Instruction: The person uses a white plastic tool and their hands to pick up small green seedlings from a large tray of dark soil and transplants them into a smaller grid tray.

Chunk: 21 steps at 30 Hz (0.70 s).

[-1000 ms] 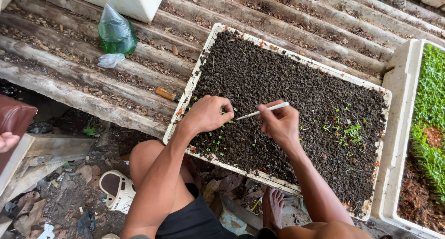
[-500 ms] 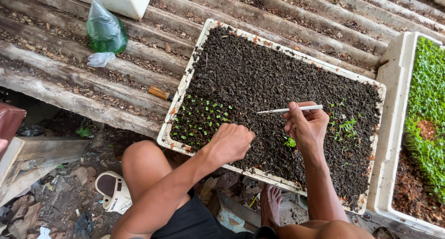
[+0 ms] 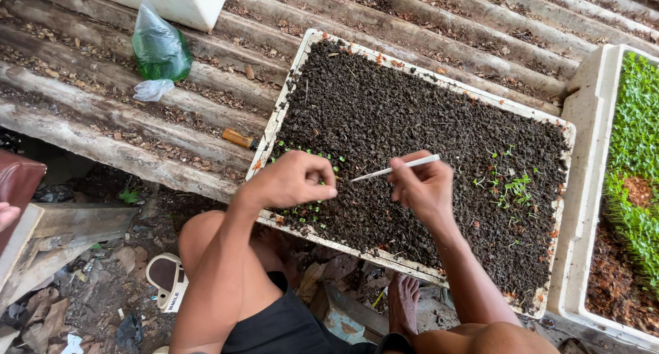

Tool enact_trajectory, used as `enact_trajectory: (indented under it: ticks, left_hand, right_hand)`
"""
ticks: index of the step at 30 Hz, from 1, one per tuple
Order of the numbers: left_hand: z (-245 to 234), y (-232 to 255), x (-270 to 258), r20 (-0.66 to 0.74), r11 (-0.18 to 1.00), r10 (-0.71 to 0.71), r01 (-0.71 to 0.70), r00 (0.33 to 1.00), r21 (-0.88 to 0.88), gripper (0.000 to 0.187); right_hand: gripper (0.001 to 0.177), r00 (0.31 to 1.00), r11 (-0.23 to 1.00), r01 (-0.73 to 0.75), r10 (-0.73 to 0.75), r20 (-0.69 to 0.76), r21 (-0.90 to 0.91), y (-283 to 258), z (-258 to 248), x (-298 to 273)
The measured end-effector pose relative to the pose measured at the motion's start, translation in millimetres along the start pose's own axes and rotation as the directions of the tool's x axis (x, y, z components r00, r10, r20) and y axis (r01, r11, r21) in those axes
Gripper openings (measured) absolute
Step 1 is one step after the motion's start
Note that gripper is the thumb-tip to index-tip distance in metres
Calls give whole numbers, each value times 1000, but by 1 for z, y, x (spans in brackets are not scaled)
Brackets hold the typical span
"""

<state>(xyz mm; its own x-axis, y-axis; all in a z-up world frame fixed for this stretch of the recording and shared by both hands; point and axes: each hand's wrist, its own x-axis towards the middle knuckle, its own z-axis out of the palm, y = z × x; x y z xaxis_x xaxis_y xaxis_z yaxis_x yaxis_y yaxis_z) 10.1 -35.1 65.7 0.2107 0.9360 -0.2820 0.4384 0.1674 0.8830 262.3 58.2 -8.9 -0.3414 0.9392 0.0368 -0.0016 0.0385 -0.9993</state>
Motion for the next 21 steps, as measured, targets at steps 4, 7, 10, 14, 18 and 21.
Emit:
enact_trajectory:
  ticks: [4,7,10,14,18,21]
  left_hand:
    - [-11,-26,-3,-67,990,73,-80,995,-119,10]
    - [-12,-29,-6,-82,987,68,-79,994,-137,11]
    - [-12,-27,-7,-62,992,36,-44,997,-120,11]
    - [-12,-25,-7,-34,998,-27,25,999,-49,11]
    - [-12,-18,-5,-3,994,-106,106,994,19,10]
    - [-4,-15,1,51,989,-145,143,988,49,11]
  right_hand:
    - [17,986,992,92,-78,148,-85,8,20,-1]
    - [14,946,958,234,-184,268,-167,16,28,0]
    - [14,900,898,336,-217,379,-283,15,39,3]
    - [12,778,847,395,-101,620,-357,5,54,13]
    - [9,748,858,400,-102,656,-323,-2,61,22]
    - [13,834,901,321,-123,538,-292,9,55,18]
